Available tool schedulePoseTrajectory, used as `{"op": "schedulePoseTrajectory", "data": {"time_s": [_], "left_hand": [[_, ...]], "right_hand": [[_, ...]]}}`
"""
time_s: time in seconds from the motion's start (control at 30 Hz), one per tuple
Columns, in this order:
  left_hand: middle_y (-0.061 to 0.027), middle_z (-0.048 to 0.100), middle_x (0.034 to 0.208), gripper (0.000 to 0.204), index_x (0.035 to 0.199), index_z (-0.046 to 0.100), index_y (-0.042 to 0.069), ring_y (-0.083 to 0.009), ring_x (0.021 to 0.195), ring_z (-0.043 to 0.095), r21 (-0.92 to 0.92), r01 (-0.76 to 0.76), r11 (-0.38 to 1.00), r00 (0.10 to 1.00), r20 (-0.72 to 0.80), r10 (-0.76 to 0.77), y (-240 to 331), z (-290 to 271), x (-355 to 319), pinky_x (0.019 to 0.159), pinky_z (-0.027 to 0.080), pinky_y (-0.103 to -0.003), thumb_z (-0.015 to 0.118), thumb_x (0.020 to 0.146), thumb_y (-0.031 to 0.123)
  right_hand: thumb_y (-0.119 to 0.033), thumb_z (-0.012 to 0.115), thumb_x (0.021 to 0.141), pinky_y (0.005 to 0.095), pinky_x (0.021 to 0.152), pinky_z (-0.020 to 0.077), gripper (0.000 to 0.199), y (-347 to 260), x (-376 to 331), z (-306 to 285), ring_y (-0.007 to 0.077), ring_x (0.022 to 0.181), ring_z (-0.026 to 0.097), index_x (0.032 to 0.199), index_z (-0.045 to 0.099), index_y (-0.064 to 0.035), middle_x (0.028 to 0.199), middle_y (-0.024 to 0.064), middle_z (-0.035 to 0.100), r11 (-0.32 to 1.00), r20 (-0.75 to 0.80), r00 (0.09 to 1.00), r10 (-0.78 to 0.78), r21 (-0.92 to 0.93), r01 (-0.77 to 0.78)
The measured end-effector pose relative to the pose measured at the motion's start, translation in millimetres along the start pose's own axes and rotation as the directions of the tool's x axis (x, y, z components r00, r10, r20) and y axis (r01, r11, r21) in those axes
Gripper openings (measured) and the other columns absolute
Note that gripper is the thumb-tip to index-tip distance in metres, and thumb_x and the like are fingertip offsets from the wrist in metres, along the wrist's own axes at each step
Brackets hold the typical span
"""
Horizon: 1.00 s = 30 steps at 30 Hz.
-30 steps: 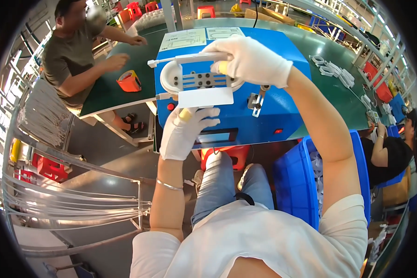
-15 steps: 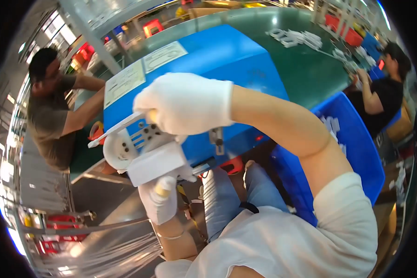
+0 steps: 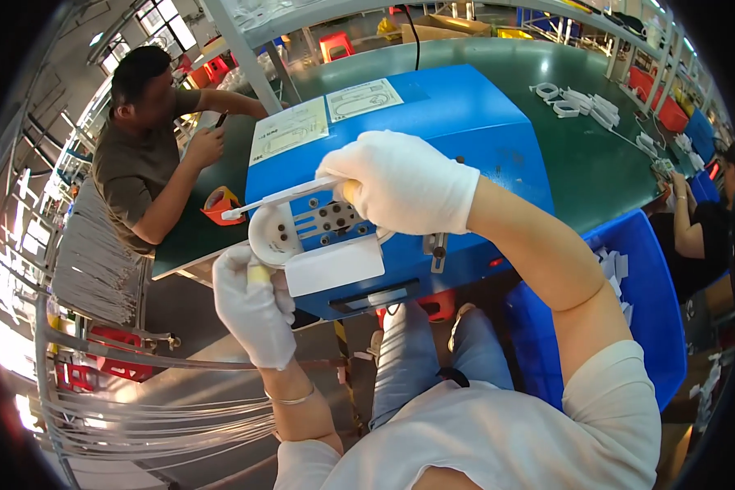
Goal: Using an assembly machine to process white plastic components and wires on a factory production line.
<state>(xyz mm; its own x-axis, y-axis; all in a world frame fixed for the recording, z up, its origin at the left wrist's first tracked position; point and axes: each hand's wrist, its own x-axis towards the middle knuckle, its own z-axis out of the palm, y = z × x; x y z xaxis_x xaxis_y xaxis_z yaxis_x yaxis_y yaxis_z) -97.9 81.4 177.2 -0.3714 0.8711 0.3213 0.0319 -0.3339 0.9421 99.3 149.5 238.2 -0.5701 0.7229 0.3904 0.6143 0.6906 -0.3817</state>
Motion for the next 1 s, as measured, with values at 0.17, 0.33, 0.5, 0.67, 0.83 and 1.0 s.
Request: {"op": "schedulePoseTrajectory", "data": {"time_s": [0.17,0.33,0.5,0.67,0.83,1.0], "left_hand": [[-0.0073,0.056,0.069,0.021,0.095,0.050,0.000,-0.0073,0.038,0.042,0.017,-0.251,0.968,0.956,-0.153,0.251,-21.8,3.7,-11.9,0.032,0.031,-0.018,0.050,0.096,0.020],[-0.0104,0.057,0.069,0.055,0.118,0.048,-0.006,-0.0173,0.052,0.055,-0.370,0.452,0.812,0.814,0.544,-0.205,-54.5,-10.3,-30.8,0.044,0.041,-0.025,0.058,0.090,0.040],[-0.0178,0.060,0.108,0.068,0.131,0.039,-0.006,-0.0189,0.062,0.057,-0.602,0.564,0.566,0.788,0.596,-0.152,-67.9,22.9,-19.1,0.048,0.043,-0.026,0.061,0.087,0.040],[-0.0222,0.053,0.125,0.086,0.138,0.029,-0.006,-0.0164,0.058,0.055,-0.579,0.314,0.753,0.872,0.489,0.012,-28.2,35.3,-32.7,0.046,0.045,-0.025,0.073,0.077,0.036],[-0.0195,0.058,0.109,0.065,0.130,0.039,-0.007,-0.0186,0.067,0.052,-0.503,0.250,0.827,0.860,0.508,0.049,-34.8,28.4,-32.7,0.052,0.041,-0.028,0.060,0.086,0.034],[-0.0229,0.047,0.128,0.067,0.132,0.036,-0.005,-0.0285,0.090,0.057,-0.671,0.236,0.703,0.826,0.519,0.218,-17.8,18.6,-24.8,0.067,0.047,-0.035,0.063,0.079,0.027]], "right_hand": [[-0.005,0.053,0.084,0.0416,0.066,0.0474,0.016,1.5,0.6,1.0,0.0360,0.072,0.058,0.097,0.063,-0.0034,0.075,0.0175,0.062,0.997,0.011,1.000,-0.013,0.078,0.012],[-0.007,0.053,0.084,0.0413,0.068,0.0492,0.015,-9.6,0.8,-6.2,0.0345,0.075,0.061,0.094,0.064,-0.0045,0.077,0.0173,0.064,0.997,0.011,0.999,0.036,0.074,-0.037],[-0.009,0.053,0.082,0.0425,0.070,0.0505,0.015,-4.5,2.7,-3.8,0.0350,0.079,0.063,0.091,0.064,-0.0059,0.078,0.0171,0.065,0.997,-0.017,0.999,0.047,0.063,-0.045],[-0.007,0.054,0.082,0.0423,0.065,0.0496,0.014,-7.3,2.9,-5.2,0.0337,0.072,0.063,0.092,0.063,-0.0048,0.075,0.0166,0.064,0.996,0.056,0.998,0.031,-0.090,-0.026],[-0.012,0.059,0.075,0.0453,0.067,0.0516,0.012,-11.7,-6.1,-9.4,0.0375,0.075,0.064,0.083,0.065,-0.0069,0.074,0.0188,0.064,0.994,0.009,1.000,0.027,-0.103,-0.026],[-0.022,0.064,0.075,0.0418,0.072,0.0531,0.024,-61.9,-10.8,-50.7,0.0314,0.084,0.067,0.094,0.071,-0.0089,0.091,0.0168,0.068,0.978,-0.079,0.990,-0.114,-0.186,0.098]]}}
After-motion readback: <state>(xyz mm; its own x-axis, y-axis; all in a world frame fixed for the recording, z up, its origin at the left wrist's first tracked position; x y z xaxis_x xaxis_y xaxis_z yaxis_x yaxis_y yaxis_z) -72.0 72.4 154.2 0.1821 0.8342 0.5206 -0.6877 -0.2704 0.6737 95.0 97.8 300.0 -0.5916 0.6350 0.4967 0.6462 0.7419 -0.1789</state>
